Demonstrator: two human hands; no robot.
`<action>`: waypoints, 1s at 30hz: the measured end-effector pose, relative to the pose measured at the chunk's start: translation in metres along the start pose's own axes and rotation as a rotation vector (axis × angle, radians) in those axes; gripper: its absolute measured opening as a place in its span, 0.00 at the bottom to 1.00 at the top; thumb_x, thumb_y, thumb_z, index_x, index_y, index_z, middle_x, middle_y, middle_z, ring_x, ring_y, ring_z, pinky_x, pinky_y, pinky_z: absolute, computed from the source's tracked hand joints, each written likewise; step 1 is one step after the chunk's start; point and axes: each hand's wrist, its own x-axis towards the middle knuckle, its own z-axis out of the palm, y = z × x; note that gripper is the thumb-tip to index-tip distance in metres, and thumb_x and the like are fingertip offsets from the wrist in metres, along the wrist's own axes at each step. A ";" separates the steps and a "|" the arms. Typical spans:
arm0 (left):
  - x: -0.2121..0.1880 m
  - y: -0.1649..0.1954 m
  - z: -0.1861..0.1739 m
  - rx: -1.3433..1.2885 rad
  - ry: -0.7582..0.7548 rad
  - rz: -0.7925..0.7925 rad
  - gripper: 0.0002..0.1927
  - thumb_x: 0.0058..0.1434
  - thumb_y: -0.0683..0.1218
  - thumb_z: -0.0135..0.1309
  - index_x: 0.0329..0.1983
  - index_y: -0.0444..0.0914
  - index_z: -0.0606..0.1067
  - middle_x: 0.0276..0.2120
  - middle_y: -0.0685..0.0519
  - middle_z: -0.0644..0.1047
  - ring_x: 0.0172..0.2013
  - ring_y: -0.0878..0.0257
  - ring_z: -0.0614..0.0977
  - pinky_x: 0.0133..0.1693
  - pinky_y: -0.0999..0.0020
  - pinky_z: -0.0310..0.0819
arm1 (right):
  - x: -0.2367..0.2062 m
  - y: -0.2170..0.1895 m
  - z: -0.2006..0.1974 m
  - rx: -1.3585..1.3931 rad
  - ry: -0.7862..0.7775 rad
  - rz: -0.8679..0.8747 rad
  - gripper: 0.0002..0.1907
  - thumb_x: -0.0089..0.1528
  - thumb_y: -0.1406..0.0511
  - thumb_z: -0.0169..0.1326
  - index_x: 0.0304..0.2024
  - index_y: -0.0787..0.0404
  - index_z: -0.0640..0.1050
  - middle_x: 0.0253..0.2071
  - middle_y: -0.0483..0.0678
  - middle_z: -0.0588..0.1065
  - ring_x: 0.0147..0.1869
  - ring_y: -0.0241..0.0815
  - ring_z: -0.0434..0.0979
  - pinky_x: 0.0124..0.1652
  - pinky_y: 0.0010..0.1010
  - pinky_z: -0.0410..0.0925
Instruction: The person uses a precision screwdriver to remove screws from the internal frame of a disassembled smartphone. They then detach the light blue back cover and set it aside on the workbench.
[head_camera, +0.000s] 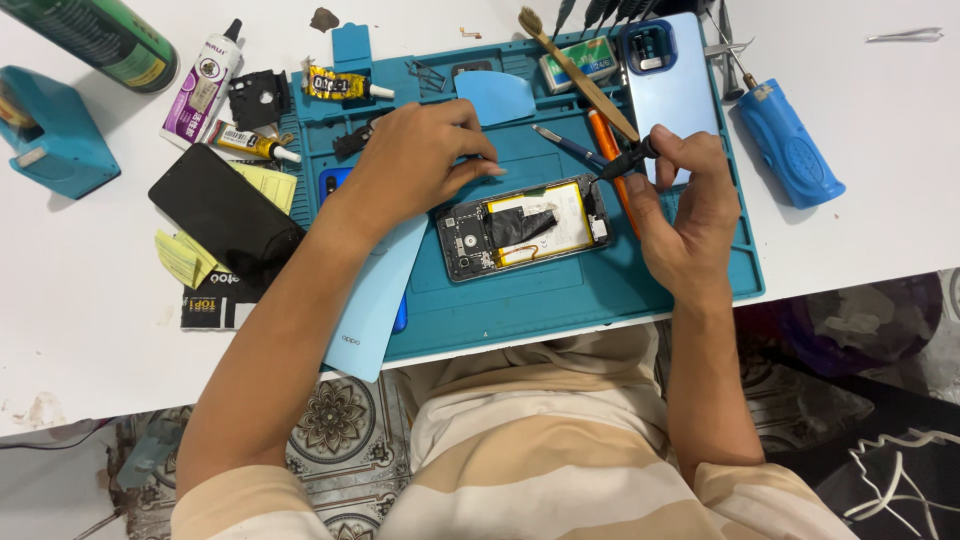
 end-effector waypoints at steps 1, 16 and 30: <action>0.000 0.000 0.001 -0.005 0.000 0.000 0.07 0.60 0.50 0.68 0.33 0.44 0.85 0.31 0.56 0.78 0.28 0.57 0.81 0.28 0.59 0.72 | -0.001 0.001 -0.001 0.025 -0.016 -0.050 0.23 0.63 0.82 0.58 0.59 0.63 0.73 0.47 0.49 0.69 0.52 0.39 0.69 0.54 0.30 0.65; 0.000 -0.005 0.002 -0.028 0.001 -0.008 0.03 0.63 0.44 0.63 0.37 0.41 0.84 0.33 0.54 0.79 0.32 0.55 0.82 0.34 0.58 0.73 | -0.002 0.004 0.000 0.046 -0.046 -0.170 0.24 0.69 0.82 0.61 0.61 0.60 0.69 0.52 0.52 0.77 0.54 0.40 0.77 0.54 0.29 0.71; 0.003 0.000 0.003 -0.093 -0.072 -0.092 0.08 0.58 0.51 0.69 0.35 0.43 0.84 0.32 0.56 0.77 0.27 0.59 0.81 0.28 0.62 0.72 | -0.002 0.005 -0.002 -0.015 0.007 -0.155 0.24 0.70 0.82 0.58 0.62 0.63 0.65 0.50 0.55 0.79 0.57 0.42 0.83 0.53 0.26 0.74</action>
